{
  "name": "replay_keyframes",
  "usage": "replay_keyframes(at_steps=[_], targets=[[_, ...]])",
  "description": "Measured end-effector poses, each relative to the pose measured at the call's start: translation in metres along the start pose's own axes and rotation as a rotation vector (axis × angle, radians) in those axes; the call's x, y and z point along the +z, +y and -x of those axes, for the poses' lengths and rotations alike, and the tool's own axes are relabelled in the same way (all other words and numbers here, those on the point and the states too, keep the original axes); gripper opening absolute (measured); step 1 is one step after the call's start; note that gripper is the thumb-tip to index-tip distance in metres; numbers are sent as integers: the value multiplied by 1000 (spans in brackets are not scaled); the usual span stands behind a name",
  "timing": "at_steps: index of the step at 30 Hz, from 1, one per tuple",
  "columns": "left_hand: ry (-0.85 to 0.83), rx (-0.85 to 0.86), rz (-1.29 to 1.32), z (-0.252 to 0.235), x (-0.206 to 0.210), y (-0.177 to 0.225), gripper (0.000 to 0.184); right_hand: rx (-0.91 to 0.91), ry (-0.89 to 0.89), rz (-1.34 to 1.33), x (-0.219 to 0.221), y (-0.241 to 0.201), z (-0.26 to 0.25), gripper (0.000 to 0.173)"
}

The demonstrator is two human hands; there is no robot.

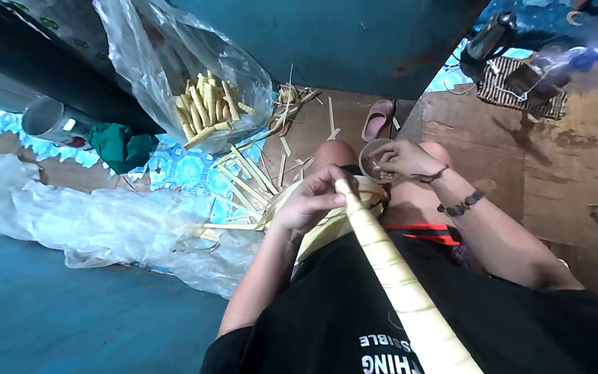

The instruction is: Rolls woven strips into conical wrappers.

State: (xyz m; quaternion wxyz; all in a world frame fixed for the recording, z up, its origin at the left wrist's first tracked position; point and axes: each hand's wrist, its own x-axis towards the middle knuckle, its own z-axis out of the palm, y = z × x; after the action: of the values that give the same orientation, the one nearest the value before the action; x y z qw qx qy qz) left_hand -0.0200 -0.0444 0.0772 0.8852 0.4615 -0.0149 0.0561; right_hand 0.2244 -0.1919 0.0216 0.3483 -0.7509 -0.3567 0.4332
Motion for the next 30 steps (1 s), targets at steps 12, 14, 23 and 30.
replay_keyframes(at_steps=[12, 14, 23, 30], targets=[[-106, -67, -3, -13, 20, -10, 19, -817, 241, -477, 34, -79, 113, 8], [-125, -77, 3, -12, 21, -9, 20, -800, 292, -366, 37, -77, 115, 6], [-180, -112, -36, -12, 28, -4, 17, -776, 347, -274, 42, -79, 119, 4], [-183, -101, -75, -11, 32, -2, 19, -795, 374, -200, 44, -83, 121, 3]])
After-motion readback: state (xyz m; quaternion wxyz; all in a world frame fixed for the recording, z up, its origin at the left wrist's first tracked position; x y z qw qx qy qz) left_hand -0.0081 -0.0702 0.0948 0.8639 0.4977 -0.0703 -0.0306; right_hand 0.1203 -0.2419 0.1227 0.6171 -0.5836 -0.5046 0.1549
